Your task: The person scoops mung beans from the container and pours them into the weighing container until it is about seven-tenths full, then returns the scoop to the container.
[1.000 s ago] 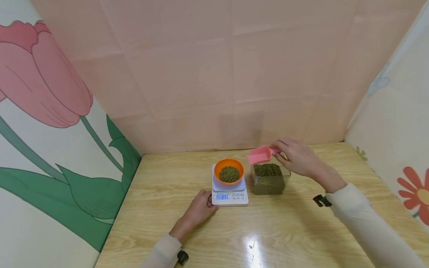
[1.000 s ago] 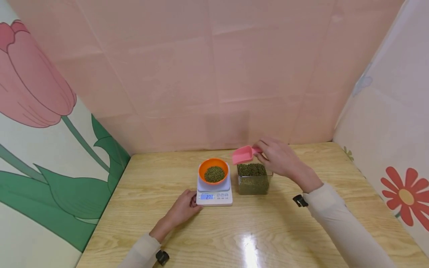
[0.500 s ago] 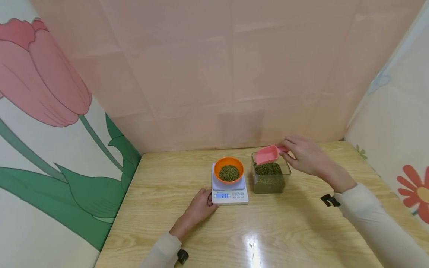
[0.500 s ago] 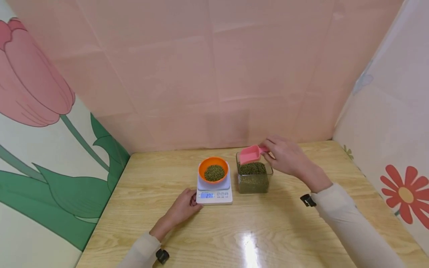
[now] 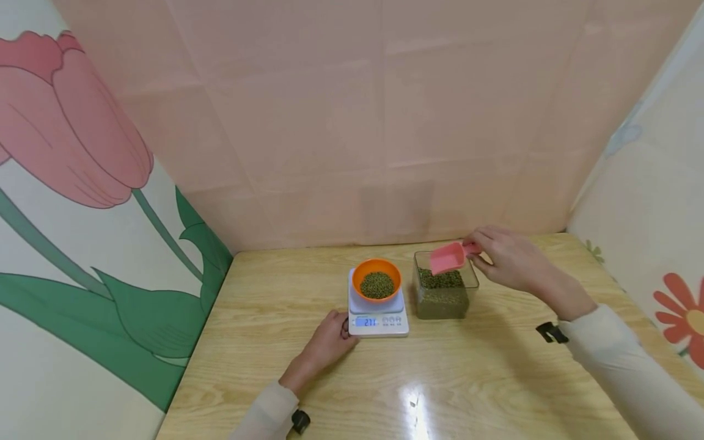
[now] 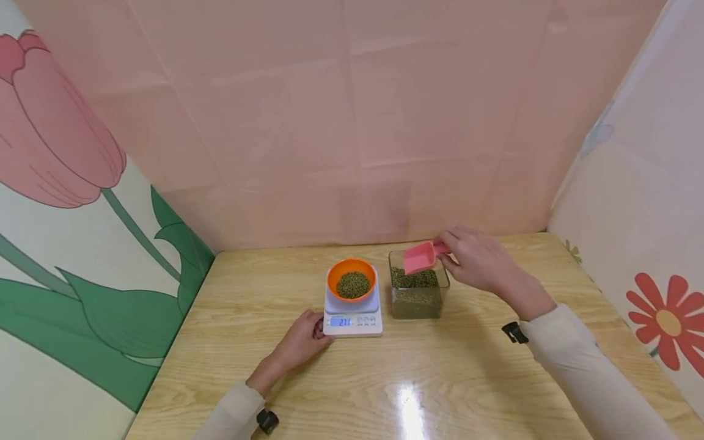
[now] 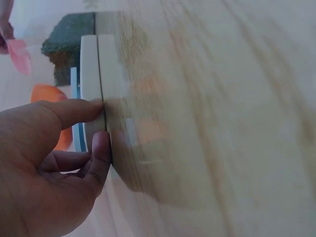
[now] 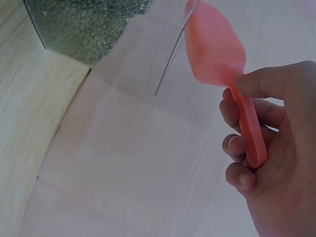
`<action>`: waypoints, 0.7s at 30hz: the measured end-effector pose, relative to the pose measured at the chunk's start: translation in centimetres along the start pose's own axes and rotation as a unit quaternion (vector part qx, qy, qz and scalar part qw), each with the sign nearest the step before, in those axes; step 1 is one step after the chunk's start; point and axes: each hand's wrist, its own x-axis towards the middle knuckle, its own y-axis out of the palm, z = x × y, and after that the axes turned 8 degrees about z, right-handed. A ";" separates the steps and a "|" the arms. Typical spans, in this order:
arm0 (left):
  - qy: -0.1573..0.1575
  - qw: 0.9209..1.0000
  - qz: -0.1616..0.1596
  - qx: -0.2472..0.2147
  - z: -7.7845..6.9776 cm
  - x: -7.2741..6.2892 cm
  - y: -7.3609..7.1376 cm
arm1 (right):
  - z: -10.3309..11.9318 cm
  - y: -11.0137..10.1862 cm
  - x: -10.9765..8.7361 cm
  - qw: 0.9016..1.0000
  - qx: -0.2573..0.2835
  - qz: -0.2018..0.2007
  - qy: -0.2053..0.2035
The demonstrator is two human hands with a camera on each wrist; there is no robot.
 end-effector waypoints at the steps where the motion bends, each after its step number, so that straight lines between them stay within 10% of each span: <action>1: 0.001 1.000 0.000 0.000 0.0 0.0 0.0 | 0.0 0.0 0.0 1.000 0.001 0.000 0.000; 21: 0.001 1.000 0.003 -0.007 -0.2 -0.2 0.0 | -0.2 0.4 -0.4 0.999 -0.037 0.025 -0.013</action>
